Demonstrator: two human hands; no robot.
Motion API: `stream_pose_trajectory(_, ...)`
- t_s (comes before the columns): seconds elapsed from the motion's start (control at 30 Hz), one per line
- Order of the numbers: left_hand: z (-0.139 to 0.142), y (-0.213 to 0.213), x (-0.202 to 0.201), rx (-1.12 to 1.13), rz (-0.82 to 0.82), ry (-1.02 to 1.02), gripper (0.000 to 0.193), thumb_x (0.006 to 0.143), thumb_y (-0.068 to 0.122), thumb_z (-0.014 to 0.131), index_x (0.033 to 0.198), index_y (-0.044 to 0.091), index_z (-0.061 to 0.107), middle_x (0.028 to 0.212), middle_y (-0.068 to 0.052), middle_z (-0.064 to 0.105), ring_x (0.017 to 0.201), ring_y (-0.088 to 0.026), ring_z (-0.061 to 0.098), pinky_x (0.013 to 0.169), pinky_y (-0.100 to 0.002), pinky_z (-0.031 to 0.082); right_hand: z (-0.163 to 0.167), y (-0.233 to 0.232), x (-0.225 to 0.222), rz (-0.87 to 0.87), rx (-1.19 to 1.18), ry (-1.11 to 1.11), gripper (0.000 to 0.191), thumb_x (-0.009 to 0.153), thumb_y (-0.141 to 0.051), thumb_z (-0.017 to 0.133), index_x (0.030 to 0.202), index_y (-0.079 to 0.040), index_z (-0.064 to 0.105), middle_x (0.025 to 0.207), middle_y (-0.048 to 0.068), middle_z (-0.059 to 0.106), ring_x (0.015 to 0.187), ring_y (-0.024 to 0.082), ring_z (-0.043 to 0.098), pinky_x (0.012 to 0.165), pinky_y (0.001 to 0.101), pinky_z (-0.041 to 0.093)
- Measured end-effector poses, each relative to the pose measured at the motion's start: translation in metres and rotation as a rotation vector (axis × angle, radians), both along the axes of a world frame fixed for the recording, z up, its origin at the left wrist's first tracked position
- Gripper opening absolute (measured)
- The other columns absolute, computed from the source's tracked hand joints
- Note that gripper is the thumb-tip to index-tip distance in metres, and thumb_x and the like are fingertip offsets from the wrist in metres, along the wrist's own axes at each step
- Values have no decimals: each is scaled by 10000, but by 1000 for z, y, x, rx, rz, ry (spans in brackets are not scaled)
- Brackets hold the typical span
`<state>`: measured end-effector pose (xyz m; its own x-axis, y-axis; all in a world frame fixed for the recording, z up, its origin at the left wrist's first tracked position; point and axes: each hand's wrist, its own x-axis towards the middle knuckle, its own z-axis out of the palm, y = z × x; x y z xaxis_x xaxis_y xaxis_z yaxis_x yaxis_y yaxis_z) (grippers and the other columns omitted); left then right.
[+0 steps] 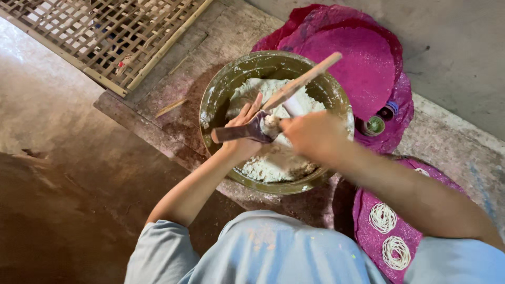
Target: The person scoops dough from a large basin into a wooden hand press, squeezes the press to extrude noodle strands into round nests on pink trays, and stacks the filled trays. They then place a stacked tray into a steamer pot and tie a tray with green string.
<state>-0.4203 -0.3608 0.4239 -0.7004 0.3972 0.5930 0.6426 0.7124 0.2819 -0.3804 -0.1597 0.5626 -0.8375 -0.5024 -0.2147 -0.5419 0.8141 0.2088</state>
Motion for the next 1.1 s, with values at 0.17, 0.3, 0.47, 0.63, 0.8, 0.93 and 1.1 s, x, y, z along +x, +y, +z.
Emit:
stream_pose_trajectory(0.17,15,-17,17,182,-81,-462,815,758,251,792,1510,126,503,1484,-143,537,1224,-359,621,965,-491,544,19,-8,28,307,-39,168,131,862,-150,608,950,-68,661,840,91,688,707,244,708,567,371,568)
stream_pose_trajectory(0.3,30,-39,10,129,53,-565,648,848,326,773,1438,184,547,1557,-87,474,1301,-289,616,951,-424,567,88,18,41,113,-129,196,207,803,-82,607,991,-121,684,769,78,679,671,263,708,557,411,556)
stream_pose_trajectory(0.47,18,-21,7,19,-89,-209,772,698,299,836,1393,71,592,1566,-110,465,1328,-378,538,981,-478,530,41,-34,28,241,48,233,92,843,-137,620,903,-71,642,800,101,676,688,255,719,568,371,566)
stream_pose_trajectory(0.63,4,-19,9,81,-39,-333,578,863,193,748,1432,176,650,1651,-56,456,1432,-363,502,1069,-476,527,28,-20,30,187,-98,160,86,858,-113,602,920,-68,641,789,106,685,661,263,727,540,390,564)
stream_pose_trajectory(0.8,23,-43,-4,-70,27,-185,609,827,189,777,1398,215,566,1627,-50,461,1335,-351,560,993,-471,556,88,7,43,86,-50,155,182,820,-98,589,986,-103,662,772,81,681,656,256,723,520,392,562)
stream_pose_trajectory(0.93,40,-29,8,89,-27,-385,922,687,161,808,1536,136,451,1462,-104,528,1237,-381,585,937,-516,539,64,-43,36,202,42,297,133,844,-133,597,939,-59,652,772,80,671,640,230,716,528,352,557)
stream_pose_trajectory(1.1,49,-32,7,342,128,-745,797,798,202,715,1551,200,455,1484,-88,556,1217,-339,639,939,-433,560,50,-16,39,82,-268,241,182,836,-100,608,1006,-85,671,828,84,688,698,265,719,579,402,557)
